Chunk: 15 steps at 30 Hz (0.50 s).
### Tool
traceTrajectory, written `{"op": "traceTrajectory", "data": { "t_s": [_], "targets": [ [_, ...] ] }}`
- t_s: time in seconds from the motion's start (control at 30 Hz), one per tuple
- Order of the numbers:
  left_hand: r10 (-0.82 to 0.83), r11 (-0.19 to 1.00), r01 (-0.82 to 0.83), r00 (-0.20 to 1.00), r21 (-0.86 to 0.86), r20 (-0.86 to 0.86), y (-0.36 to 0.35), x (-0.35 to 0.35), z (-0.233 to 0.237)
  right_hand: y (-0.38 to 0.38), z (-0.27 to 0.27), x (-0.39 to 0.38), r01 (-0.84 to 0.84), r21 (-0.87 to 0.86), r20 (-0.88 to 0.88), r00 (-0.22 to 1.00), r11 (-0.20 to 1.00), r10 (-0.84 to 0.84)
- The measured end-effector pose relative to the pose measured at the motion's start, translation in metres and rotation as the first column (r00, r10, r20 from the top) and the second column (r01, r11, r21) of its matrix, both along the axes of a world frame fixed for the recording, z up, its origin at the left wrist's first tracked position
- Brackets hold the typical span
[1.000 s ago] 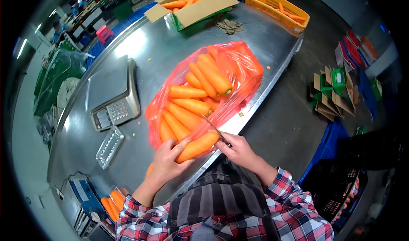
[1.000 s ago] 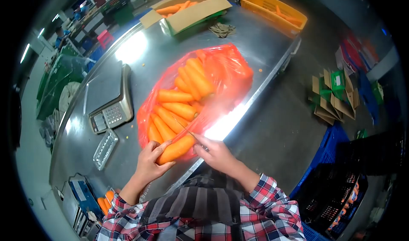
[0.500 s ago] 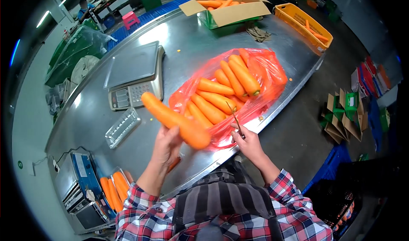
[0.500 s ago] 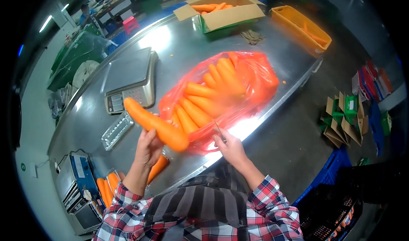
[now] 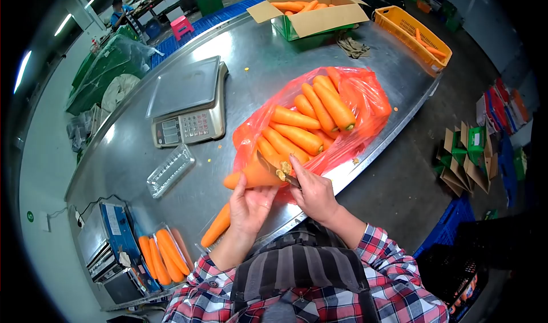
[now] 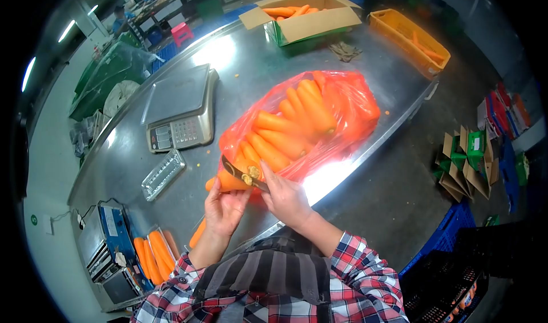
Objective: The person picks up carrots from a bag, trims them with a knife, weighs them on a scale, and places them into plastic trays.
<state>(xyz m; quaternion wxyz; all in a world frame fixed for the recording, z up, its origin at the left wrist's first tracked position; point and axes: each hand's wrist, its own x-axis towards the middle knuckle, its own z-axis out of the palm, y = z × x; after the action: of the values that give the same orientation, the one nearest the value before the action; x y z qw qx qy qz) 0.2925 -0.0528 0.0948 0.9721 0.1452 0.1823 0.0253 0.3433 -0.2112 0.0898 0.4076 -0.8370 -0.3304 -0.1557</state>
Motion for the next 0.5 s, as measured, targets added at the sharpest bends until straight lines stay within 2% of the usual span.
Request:
{"op": "traceTrajectory", "data": {
  "t_s": [0.1, 0.2, 0.3, 0.37, 0.4, 0.43, 0.5],
  "targets": [
    [-0.026, 1.000, 0.027, 1.000, 0.015, -0.014, -0.005, -0.002, -0.003, -0.002, -0.006, 0.002, 0.007, 0.023, 0.043, 0.999, 1.000, -0.008],
    [-0.061, 0.997, 0.060, 0.998, -0.044, -0.020, -0.006, -0.007, -0.002, -0.009, -0.021, 0.008, 0.086, -0.045, 0.025, 0.996, 0.995, -0.085],
    [-0.063, 0.986, 0.056, 0.997, -0.155, -0.037, 0.000, -0.014, 0.005, -0.037, -0.051, 0.031, 0.341, -0.112, -0.294, 0.886, 0.933, -0.359],
    [-0.001, 0.977, 0.000, 1.000, -0.214, -0.003, 0.006, -0.017, 0.009, -0.056, -0.046, 0.034, 0.356, -0.057, -0.268, 0.895, 0.933, -0.358],
    [0.029, 0.991, -0.033, 0.999, -0.128, -0.036, 0.021, -0.016, 0.006, -0.060, -0.038, 0.031, 0.343, 0.020, -0.359, 0.879, 0.939, -0.314],
    [0.012, 0.999, -0.012, 1.000, -0.046, 0.002, 0.043, -0.016, 0.004, -0.061, -0.034, 0.028, 0.336, 0.096, -0.453, 0.853, 0.937, -0.259],
    [-0.049, 0.990, 0.040, 0.996, 0.134, 0.069, 0.091, -0.021, 0.005, -0.062, -0.036, 0.022, 0.344, 0.197, -0.495, 0.843, 0.918, -0.210]
  ]
}}
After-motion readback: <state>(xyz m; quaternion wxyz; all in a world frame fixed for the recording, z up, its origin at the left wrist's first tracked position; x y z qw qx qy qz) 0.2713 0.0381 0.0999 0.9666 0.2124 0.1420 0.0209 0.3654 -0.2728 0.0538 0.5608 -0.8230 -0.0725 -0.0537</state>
